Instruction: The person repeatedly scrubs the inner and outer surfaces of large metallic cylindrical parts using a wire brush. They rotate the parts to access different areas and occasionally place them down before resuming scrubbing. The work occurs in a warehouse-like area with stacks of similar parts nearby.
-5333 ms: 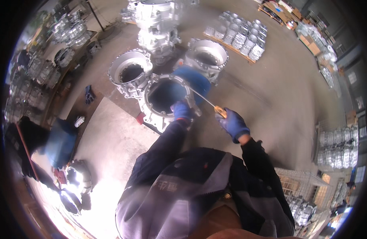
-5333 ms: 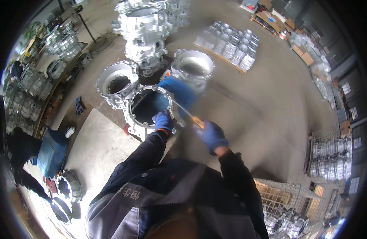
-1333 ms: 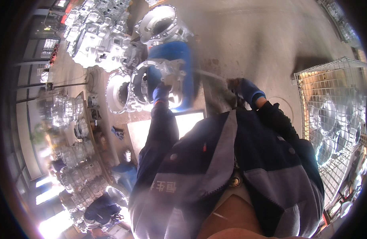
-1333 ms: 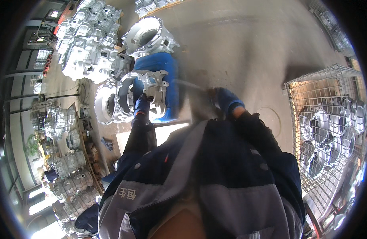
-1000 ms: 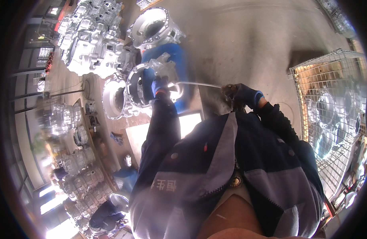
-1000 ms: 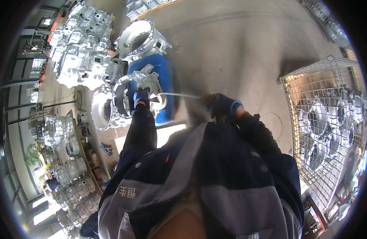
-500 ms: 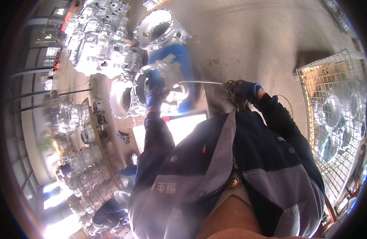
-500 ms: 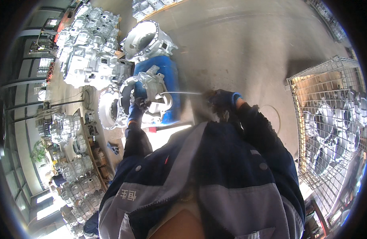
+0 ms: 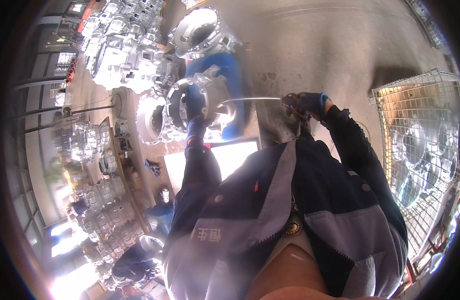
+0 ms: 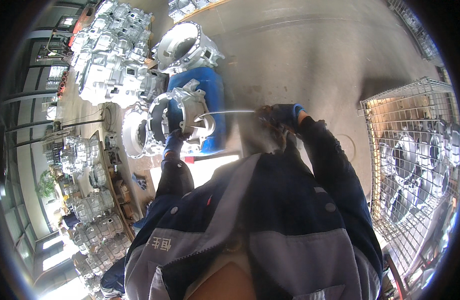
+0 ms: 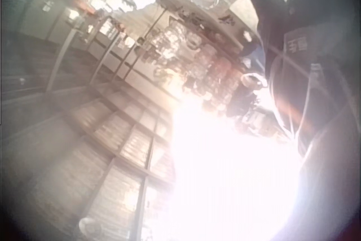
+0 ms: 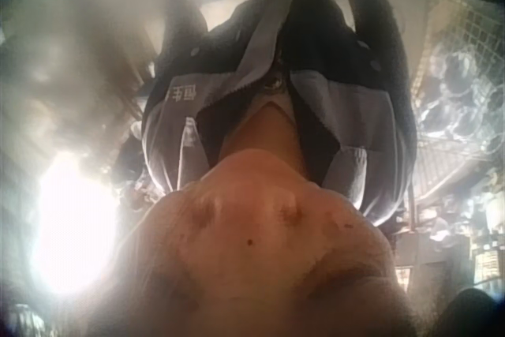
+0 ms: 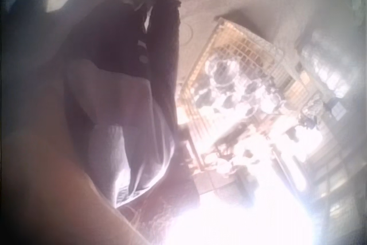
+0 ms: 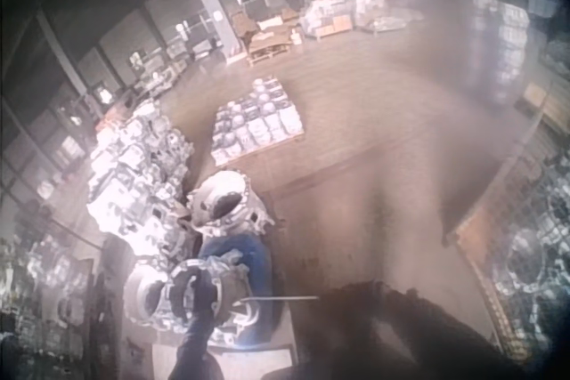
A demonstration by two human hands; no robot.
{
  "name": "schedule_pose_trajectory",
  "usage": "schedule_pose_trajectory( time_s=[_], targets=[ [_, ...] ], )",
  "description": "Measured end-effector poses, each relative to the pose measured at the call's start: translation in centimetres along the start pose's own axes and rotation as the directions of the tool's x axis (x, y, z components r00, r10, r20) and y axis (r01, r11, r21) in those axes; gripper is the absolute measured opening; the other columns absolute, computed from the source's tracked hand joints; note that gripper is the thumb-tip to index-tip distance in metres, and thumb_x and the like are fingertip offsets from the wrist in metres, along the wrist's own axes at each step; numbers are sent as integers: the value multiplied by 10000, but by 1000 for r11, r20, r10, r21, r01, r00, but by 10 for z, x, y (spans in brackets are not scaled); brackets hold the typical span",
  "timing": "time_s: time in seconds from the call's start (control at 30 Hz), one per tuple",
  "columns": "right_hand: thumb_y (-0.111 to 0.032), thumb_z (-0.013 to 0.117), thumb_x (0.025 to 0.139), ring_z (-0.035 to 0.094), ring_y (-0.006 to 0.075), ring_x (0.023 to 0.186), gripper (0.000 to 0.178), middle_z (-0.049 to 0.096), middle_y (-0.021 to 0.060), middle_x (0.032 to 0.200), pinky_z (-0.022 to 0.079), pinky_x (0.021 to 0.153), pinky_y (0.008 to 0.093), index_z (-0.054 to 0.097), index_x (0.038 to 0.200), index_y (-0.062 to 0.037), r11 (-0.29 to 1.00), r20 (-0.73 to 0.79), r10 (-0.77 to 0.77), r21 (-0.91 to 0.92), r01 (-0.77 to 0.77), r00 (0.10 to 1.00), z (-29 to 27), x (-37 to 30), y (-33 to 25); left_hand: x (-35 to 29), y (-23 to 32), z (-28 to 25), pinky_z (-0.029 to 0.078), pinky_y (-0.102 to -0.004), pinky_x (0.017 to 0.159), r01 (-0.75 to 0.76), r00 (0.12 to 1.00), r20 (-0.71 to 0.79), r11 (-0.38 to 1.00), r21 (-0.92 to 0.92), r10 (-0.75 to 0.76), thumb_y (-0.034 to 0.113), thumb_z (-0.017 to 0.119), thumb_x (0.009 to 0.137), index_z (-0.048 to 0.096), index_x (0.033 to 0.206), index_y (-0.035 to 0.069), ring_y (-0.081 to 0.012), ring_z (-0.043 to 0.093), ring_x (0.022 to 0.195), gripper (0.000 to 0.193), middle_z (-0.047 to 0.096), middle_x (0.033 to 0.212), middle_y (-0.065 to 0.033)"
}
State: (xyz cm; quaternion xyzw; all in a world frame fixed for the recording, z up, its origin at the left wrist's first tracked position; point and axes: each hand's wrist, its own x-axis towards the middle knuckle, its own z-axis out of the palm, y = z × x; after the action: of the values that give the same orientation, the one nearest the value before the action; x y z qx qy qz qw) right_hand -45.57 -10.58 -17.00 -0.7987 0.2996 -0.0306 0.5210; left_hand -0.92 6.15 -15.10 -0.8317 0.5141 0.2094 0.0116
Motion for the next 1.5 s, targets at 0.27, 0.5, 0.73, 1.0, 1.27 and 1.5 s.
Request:
schedule_pose_trajectory(
  time_s=[0.27,0.5,0.73,1.0,1.27,1.5],
  targets=[
    [-123,530,808,600,284,815,251,629,151,873,482,704,346,625,1032,-62,994,127,-15,-103,28,992,-7,-4,-25,2,-9,10,461,-399,815,-19,997,-74,1000,-13,18,513,606,766,638,985,113,-301,608,952,457,651,971,-117],
    [-135,544,795,590,209,728,282,634,113,812,480,643,330,633,1046,-41,993,194,24,105,-45,981,-2,-2,-19,10,-17,16,459,-395,786,4,998,-63,993,-121,-12,545,592,765,643,961,104,-297,620,917,486,661,918,-117],
    [-122,583,815,617,177,796,233,655,94,893,481,684,312,631,1026,-35,797,105,359,482,-363,927,-4,-6,-39,-13,28,-11,459,-424,784,40,993,-109,996,-86,-49,567,586,754,646,943,96,-325,620,908,511,663,908,-148],
    [-59,555,814,580,115,751,303,655,49,877,477,681,257,622,1109,-40,784,81,280,555,-277,957,-2,-49,-69,37,65,-19,459,-386,861,116,966,-177,931,-345,-186,417,583,812,615,1133,77,-297,595,1036,469,638,1076,-166],
    [-40,499,883,583,93,881,315,656,44,1015,473,776,237,587,1186,-30,775,-72,386,567,-281,920,39,-35,-32,37,39,-30,445,-323,798,-122,992,-60,708,-695,112,216,560,892,614,1018,-17,-218,572,853,271,632,928,-134],
    [-36,528,859,591,109,884,333,657,49,1048,473,792,251,583,1187,-17,760,85,382,537,-365,920,52,-32,-2,-7,29,5,451,-424,795,91,982,-152,987,-132,-111,520,628,751,665,964,71,-342,614,898,499,659,943,-149]
  ],
)
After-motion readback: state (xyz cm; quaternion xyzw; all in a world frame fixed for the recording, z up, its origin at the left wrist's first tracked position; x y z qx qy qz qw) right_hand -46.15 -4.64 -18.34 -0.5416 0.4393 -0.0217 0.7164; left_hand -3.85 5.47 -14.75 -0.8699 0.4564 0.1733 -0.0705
